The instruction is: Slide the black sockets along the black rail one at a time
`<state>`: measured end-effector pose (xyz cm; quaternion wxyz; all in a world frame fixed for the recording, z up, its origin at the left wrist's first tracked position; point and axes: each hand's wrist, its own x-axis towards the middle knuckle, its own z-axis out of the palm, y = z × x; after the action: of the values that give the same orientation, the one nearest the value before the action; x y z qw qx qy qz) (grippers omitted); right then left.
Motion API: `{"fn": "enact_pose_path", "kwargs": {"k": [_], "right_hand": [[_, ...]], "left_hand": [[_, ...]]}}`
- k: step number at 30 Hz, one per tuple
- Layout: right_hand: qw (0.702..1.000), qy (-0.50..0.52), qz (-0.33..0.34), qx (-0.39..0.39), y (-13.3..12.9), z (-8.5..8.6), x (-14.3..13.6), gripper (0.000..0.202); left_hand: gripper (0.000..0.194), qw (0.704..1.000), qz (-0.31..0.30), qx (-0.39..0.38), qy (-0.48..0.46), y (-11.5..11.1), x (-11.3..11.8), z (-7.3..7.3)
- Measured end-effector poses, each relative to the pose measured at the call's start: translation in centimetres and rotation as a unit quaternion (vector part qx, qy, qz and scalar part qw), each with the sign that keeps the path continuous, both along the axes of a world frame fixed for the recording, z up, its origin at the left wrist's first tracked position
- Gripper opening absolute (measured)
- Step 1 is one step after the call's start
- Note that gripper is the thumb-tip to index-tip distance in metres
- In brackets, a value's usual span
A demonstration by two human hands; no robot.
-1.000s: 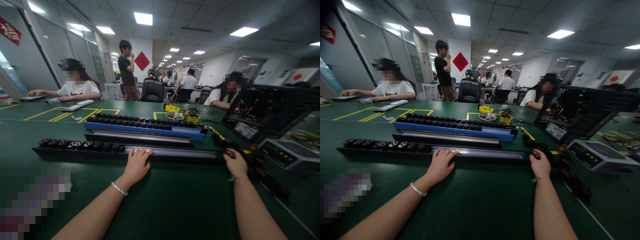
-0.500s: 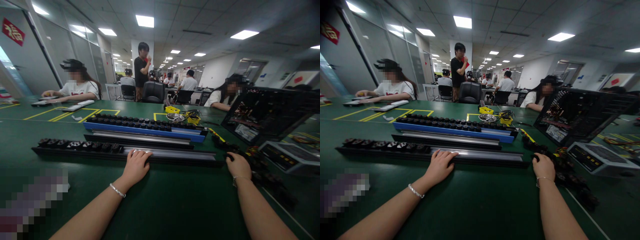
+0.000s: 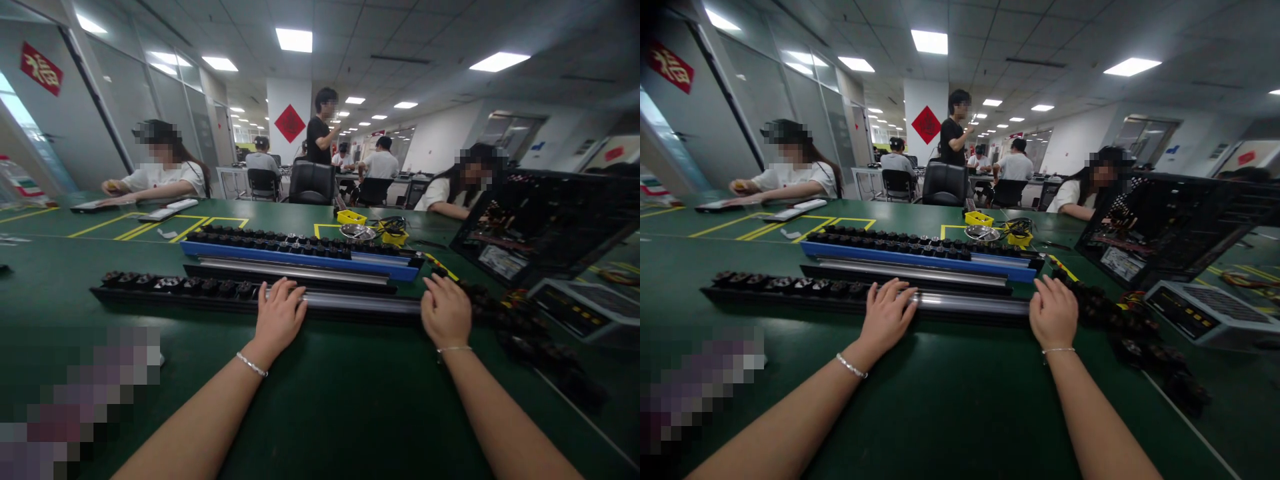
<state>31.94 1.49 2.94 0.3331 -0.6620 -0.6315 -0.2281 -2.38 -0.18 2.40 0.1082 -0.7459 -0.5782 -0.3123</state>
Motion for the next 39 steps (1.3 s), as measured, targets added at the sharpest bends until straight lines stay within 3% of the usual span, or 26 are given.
{"fn": "enact_pose_path", "kwargs": {"k": [4, 8, 12, 28, 33, 39], "right_hand": [[0.995, -0.039, 0.078, -0.056, 0.2, -0.8, -6.1, 0.041], [0.988, -0.035, 0.095, -0.12, 0.0, -1.4, -8.6, 0.04], [0.986, -0.038, 0.088, -0.138, 0.3, -1.0, -8.4, 0.04], [0.987, -0.029, 0.061, -0.146, 0.4, -0.4, -7.8, 0.033], [0.988, -0.04, 0.065, -0.133, 0.3, -0.6, -7.7, 0.035], [0.986, -0.048, 0.069, -0.145, 0.6, -1.1, -7.5, 0.04]], "left_hand": [[0.04, 0.989, 0.141, 0.037, -0.003, 0.8, -1.6, -0.1], [0.043, 0.979, 0.199, 0.014, -0.027, 1.6, -2.6, -0.7], [0.038, 0.982, 0.186, -0.02, -0.036, 2.0, -2.9, -0.8], [0.044, 0.979, 0.194, 0.012, -0.057, 2.7, -4.4, -0.8], [0.042, 0.981, 0.193, 0.005, -0.026, 2.6, -4.4, -0.5], [0.04, 0.982, 0.179, 0.016, -0.056, 2.9, -4.8, -0.8]]}}
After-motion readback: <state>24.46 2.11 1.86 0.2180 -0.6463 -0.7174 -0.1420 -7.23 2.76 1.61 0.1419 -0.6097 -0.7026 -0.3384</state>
